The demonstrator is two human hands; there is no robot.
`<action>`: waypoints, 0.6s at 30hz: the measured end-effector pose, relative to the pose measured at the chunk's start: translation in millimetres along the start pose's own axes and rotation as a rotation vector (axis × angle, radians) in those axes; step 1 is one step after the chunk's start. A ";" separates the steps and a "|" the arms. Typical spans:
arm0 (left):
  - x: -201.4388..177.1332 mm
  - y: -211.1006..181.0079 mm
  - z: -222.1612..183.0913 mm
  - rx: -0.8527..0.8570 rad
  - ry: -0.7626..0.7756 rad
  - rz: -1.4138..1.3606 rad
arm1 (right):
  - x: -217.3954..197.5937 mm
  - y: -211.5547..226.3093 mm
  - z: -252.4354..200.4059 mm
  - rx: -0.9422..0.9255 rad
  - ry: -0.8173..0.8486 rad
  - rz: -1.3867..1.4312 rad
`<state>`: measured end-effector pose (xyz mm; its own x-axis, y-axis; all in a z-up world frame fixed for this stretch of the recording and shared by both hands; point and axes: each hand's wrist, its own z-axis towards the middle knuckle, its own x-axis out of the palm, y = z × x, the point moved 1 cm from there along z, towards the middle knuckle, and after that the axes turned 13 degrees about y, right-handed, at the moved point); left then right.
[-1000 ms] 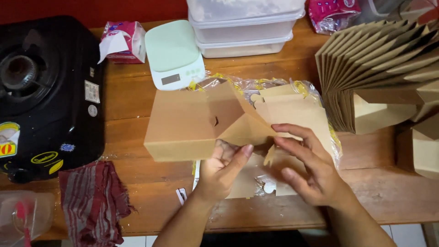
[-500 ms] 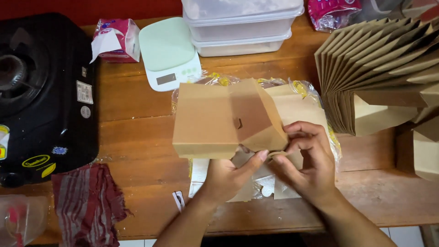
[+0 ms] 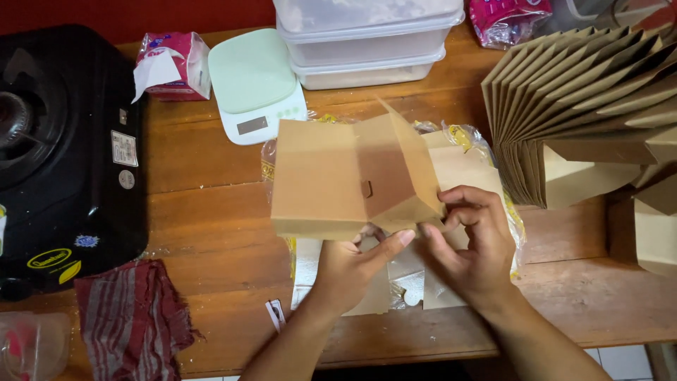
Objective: Assembling cardboard food boxes by folding and tucking flaps on a wooden table.
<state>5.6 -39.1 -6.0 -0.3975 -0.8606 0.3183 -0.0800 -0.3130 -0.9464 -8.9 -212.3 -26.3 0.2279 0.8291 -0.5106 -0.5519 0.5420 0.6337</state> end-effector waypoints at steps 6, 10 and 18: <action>-0.6 26.3 -14.9 -0.078 0.062 0.026 | -6.1 2.1 1.9 0.017 -0.030 0.202; -9.2 14.5 -13.4 -0.103 0.082 0.039 | -8.4 2.4 9.8 -0.030 -0.026 0.181; 5.2 -28.6 -8.5 0.209 -0.002 0.960 | -17.8 15.6 9.1 0.023 0.234 0.194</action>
<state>-1.9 -31.2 22.3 -0.2075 -0.7873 -0.5806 0.4395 0.4552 -0.7744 -14.3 -217.3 -2.0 -0.0724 0.8647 -0.4970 -0.5480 0.3818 0.7442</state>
